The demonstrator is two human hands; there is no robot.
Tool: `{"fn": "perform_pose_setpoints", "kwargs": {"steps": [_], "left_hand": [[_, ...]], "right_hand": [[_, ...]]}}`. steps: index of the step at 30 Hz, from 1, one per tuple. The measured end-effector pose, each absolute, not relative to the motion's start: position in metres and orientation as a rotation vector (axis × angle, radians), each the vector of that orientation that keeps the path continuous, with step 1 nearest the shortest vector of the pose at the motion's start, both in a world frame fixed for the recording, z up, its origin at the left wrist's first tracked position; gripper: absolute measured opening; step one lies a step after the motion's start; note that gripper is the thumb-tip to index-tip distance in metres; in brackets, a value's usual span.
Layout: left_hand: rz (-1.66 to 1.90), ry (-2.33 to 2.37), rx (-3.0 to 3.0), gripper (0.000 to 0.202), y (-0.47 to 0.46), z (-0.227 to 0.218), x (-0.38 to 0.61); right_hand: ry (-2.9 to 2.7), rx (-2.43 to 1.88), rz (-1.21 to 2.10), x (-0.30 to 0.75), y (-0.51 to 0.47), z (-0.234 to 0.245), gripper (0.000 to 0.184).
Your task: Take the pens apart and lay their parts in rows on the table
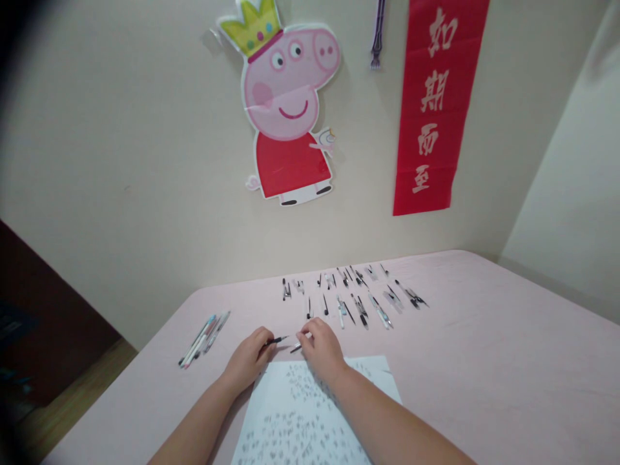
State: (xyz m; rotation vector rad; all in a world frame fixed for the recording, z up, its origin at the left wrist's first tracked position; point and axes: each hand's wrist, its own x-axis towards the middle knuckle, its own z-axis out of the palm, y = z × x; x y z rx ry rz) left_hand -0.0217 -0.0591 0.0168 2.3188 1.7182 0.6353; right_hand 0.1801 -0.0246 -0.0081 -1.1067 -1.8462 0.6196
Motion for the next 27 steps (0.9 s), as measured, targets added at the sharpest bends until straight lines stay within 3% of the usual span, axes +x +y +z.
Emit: {"fn": "perform_pose_setpoints", "kwargs": {"steps": [6, 17, 27], "left_hand": [[0.613, 1.776, 2.295, 0.009, -0.0582, 0.0167, -0.0216], [0.709, 1.741, 2.251, 0.009, -0.0572, 0.0153, -0.0199], [0.670, 1.670, 2.278, 0.007, -0.0602, 0.0205, -0.0145]], "right_hand": [[-2.011, -1.048, 0.599, 0.1766, -0.0335, -0.0036, 0.020], [-2.066, -1.100, 0.620, 0.1779, -0.0341, -0.0028, 0.019], [-1.937, -1.091, 0.582, 0.1771, -0.0310, -0.0083, 0.032]]}}
